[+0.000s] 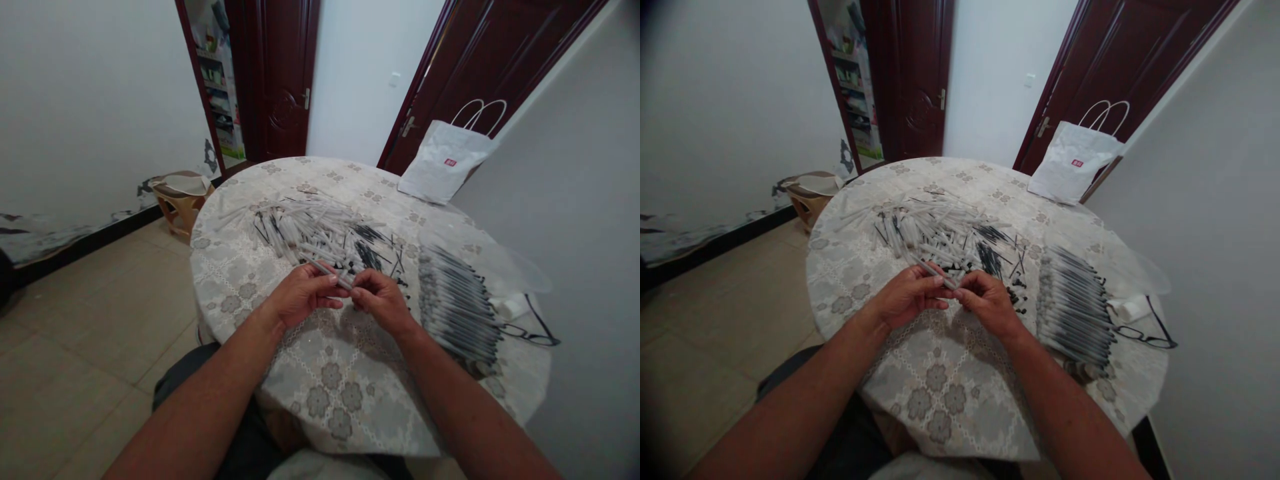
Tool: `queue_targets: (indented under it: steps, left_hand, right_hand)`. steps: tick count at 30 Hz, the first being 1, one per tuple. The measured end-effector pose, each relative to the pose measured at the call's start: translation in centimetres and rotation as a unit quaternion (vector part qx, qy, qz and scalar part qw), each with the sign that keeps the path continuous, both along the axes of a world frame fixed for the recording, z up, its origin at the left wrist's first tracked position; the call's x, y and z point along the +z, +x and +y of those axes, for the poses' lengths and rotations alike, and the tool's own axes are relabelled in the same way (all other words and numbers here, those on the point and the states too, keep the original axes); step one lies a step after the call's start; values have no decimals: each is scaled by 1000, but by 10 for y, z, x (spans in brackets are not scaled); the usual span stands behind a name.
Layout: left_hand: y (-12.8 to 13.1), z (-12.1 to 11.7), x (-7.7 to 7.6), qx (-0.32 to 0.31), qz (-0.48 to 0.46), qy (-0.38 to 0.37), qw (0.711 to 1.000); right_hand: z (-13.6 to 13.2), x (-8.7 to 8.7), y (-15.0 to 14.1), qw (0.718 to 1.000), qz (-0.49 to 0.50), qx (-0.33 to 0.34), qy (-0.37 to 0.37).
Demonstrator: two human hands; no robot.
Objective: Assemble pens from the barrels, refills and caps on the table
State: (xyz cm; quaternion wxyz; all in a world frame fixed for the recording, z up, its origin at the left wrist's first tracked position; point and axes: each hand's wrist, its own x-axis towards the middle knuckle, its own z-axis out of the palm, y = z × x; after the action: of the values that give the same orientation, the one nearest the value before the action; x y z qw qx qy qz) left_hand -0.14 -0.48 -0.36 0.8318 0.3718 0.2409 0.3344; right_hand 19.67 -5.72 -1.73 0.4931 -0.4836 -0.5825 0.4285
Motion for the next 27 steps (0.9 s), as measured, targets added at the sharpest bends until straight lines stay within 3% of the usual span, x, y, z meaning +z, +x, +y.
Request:
queue_targets:
  steps: [3,5,9,12,14,16,19,23,27]
  left_hand:
    - [-5,3,4,22,-32,-24,999]
    - [-10,8,7,70,-56,-36,995]
    - [-17,17,10,172,-78,-52,981]
    - [-16,18,8,197,-86,-59,975]
    - [-13,17,6,195,-86,-55,975]
    - [-10,16,3,189,-82,-48,977]
    - [-7,13,-1,170,-73,-34,982]
    - [-3,10,-4,143,-62,-21,988]
    - [0,7,-5,126,-48,-20,991]
  right_hand:
    - [0,4,9,1000,-25,7,8]
    - [-1,12,18,990,-138,-7,31]
    - [-5,25,28,900,-432,57,34]
    - [-6,22,24,843,-531,83,-3]
    - [-4,17,20,829,-553,84,-10]
    - [-2,11,17,837,-541,85,4]
    - [2,3,15,885,-461,49,45]
    - [5,-8,5,968,-246,-45,31]
    - [6,-14,-10,995,-59,-77,10]
